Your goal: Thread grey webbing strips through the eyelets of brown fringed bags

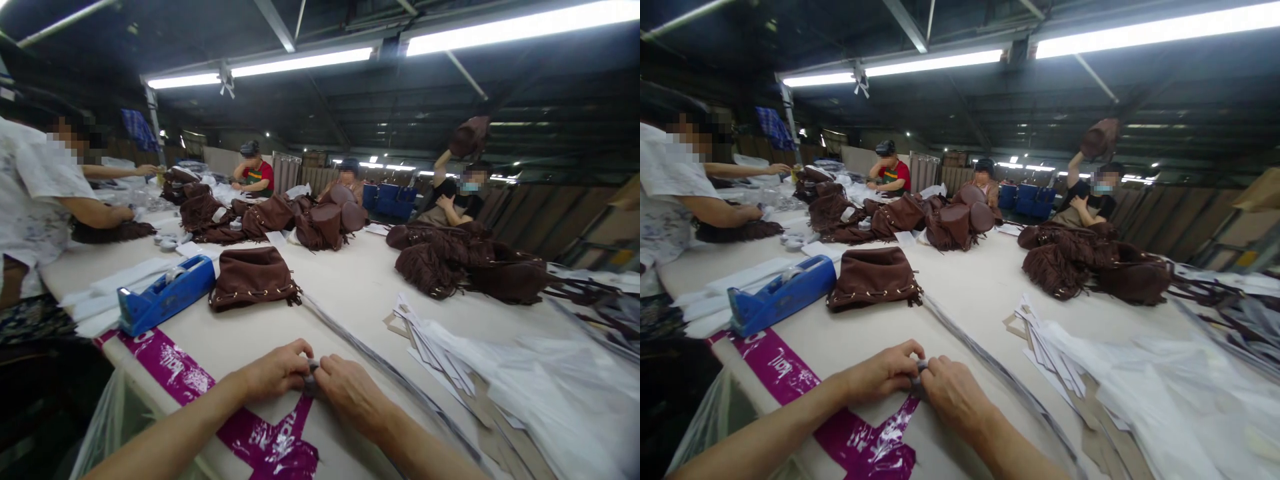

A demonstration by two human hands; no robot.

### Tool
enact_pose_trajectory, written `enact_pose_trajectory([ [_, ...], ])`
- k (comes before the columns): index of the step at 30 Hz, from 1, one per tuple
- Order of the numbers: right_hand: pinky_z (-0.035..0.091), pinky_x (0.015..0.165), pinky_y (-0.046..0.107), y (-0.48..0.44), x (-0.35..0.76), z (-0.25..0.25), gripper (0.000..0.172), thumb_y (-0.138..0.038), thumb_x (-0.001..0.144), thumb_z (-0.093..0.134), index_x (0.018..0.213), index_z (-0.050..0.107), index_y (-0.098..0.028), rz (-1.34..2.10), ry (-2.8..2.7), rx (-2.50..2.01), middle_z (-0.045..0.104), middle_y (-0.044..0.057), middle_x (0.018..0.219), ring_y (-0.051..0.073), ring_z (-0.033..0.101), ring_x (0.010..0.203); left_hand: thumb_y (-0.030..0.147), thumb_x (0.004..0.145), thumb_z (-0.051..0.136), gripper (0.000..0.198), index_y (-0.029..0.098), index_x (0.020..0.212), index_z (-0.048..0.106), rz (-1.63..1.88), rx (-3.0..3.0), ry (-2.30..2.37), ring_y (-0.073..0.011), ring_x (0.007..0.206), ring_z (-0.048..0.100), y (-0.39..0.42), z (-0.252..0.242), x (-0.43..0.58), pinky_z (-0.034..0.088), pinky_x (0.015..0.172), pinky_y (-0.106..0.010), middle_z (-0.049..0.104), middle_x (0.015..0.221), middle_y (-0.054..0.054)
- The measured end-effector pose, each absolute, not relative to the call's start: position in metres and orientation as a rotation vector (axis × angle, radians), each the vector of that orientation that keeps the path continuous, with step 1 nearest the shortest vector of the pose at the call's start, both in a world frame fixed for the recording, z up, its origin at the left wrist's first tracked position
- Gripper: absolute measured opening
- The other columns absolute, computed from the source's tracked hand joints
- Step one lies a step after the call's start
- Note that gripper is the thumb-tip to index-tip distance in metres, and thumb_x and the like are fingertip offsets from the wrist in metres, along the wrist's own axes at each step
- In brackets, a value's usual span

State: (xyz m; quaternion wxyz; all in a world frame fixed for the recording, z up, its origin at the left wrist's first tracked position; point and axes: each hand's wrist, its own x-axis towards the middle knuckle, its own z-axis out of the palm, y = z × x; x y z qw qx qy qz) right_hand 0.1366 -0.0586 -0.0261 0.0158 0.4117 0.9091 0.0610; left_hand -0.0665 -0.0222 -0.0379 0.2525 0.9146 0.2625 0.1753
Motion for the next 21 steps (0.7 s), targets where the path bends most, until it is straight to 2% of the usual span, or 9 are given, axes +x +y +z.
enact_pose_trajectory([
  [3,0.037,0.062,0.029,-0.063,0.127,-0.038,0.013,-0.013,0.091,0.048,0.093,0.06,-0.018,0.134,2.805,1.49,0.063,0.006,0.092,0.019,0.058,0.083,0.003,0.08,0.046,0.019,0.016,0.09,0.056,0.463,2.531,1.05,-0.0162,0.088,0.059,-0.038,-0.049,-0.052,0.049,0.088,-0.031,0.047,0.127,-0.01],
  [5,0.037,0.062,0.028,-0.065,0.127,-0.039,0.012,-0.014,0.09,0.049,0.094,0.06,-0.018,0.078,2.8,1.539,0.063,0.005,0.093,0.019,0.059,0.083,0.004,0.083,0.041,0.02,0.015,0.093,0.054,0.539,2.489,1.169,-0.0162,0.086,0.059,-0.049,-0.058,-0.045,0.05,0.087,-0.031,0.048,0.122,-0.011],
  [8,0.036,0.061,0.027,-0.064,0.136,-0.028,0.012,-0.025,0.09,0.054,0.098,0.061,-0.022,-0.02,2.787,1.507,0.064,0.004,0.093,0.018,0.06,0.082,0.007,0.085,0.045,0.014,0.017,0.087,0.054,0.602,2.485,1.011,-0.0137,0.084,0.058,-0.051,-0.062,-0.047,0.05,0.081,-0.024,0.051,0.11,-0.005],
  [11,0.035,0.06,0.027,-0.057,0.148,-0.015,0.021,-0.033,0.085,0.061,0.106,0.061,-0.028,-0.049,2.799,1.35,0.063,0.002,0.094,0.019,0.061,0.08,0.007,0.08,0.056,0.011,0.017,0.081,0.055,0.544,2.528,0.704,-0.0111,0.081,0.057,-0.037,-0.05,-0.06,0.048,0.08,-0.021,0.051,0.109,-0.002],
  [14,0.036,0.061,0.028,-0.053,0.148,-0.015,0.016,-0.019,0.088,0.054,0.102,0.061,-0.022,0.036,2.81,1.215,0.064,0.005,0.093,0.019,0.061,0.081,0.007,0.079,0.059,0.011,0.017,0.082,0.057,0.478,2.53,0.637,-0.0122,0.084,0.06,-0.026,-0.041,-0.065,0.049,0.084,-0.022,0.052,0.115,-0.003],
  [18,0.039,0.065,0.03,-0.06,0.134,-0.033,0.022,-0.004,0.086,0.044,0.095,0.06,-0.015,0.042,2.738,1.468,0.064,0.01,0.093,0.021,0.06,0.083,0.003,0.078,0.05,0.022,0.016,0.094,0.056,0.476,2.553,1.071,-0.0175,0.09,0.062,-0.038,-0.052,-0.051,0.05,0.088,-0.031,0.046,0.132,-0.009],
  [21,0.039,0.067,0.03,-0.069,0.129,-0.04,0.025,-0.002,0.085,0.042,0.098,0.059,-0.015,-0.055,2.701,1.59,0.064,0.01,0.095,0.021,0.06,0.084,0.004,0.083,0.045,0.02,0.016,0.095,0.054,0.552,2.503,1.231,-0.017,0.087,0.062,-0.052,-0.065,-0.042,0.051,0.086,-0.029,0.05,0.125,-0.009],
])
